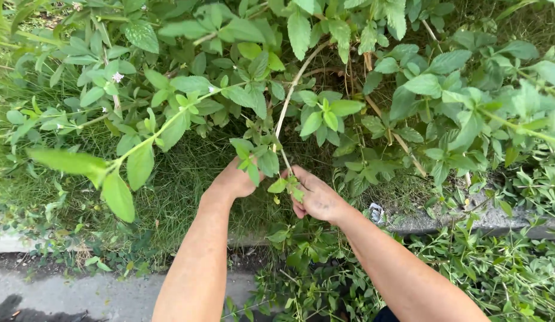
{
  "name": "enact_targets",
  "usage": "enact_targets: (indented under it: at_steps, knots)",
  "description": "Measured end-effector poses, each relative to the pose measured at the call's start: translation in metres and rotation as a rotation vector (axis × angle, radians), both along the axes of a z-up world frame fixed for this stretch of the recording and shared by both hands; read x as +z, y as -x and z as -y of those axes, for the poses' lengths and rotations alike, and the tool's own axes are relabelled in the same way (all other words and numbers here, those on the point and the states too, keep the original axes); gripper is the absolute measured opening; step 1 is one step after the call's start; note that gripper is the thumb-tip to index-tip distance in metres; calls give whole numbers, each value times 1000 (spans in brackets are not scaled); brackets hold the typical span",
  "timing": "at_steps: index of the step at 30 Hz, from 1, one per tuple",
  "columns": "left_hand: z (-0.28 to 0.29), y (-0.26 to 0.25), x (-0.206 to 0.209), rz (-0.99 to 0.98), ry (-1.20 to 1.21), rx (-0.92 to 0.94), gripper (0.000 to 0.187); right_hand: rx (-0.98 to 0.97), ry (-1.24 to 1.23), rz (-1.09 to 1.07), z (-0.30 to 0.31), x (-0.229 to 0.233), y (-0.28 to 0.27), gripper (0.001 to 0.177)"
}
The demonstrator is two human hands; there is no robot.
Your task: Pruning a green bush with hand pruners in an outdoor garden setting.
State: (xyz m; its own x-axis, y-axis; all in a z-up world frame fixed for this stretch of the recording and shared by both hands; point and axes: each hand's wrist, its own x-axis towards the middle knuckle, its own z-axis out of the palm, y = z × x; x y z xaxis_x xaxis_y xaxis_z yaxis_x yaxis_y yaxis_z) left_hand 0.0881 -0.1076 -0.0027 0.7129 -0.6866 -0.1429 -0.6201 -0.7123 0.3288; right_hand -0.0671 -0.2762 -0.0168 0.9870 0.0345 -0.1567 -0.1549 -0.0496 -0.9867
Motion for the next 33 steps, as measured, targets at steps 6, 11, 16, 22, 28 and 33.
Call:
enact_targets:
  at_steps: [6, 11, 16, 22, 28, 33]
  knots:
    - [6, 37, 49, -91, 90, 170, 37, 43, 139, 36, 1, -1, 0, 24]
    - [16, 41, 62, -104, -50, 244, 36, 81, 11, -42, 2, -25, -8, 22]
    - [5, 39, 40, -80, -113, 383, 37, 239, 89, -213, -18, 26, 7, 25]
    - [-37, 54, -4, -58, 409, 461, 31, 301, 760, -8, -1, -2, 7, 46]
    - [-67, 77, -39, -113, 587, 607, 30, -35, 618, 45, 21, 1, -2, 40]
    - [-73, 68, -57, -144, 715, 619, 26, -705, -686, -107, 87, -40, -16, 27]
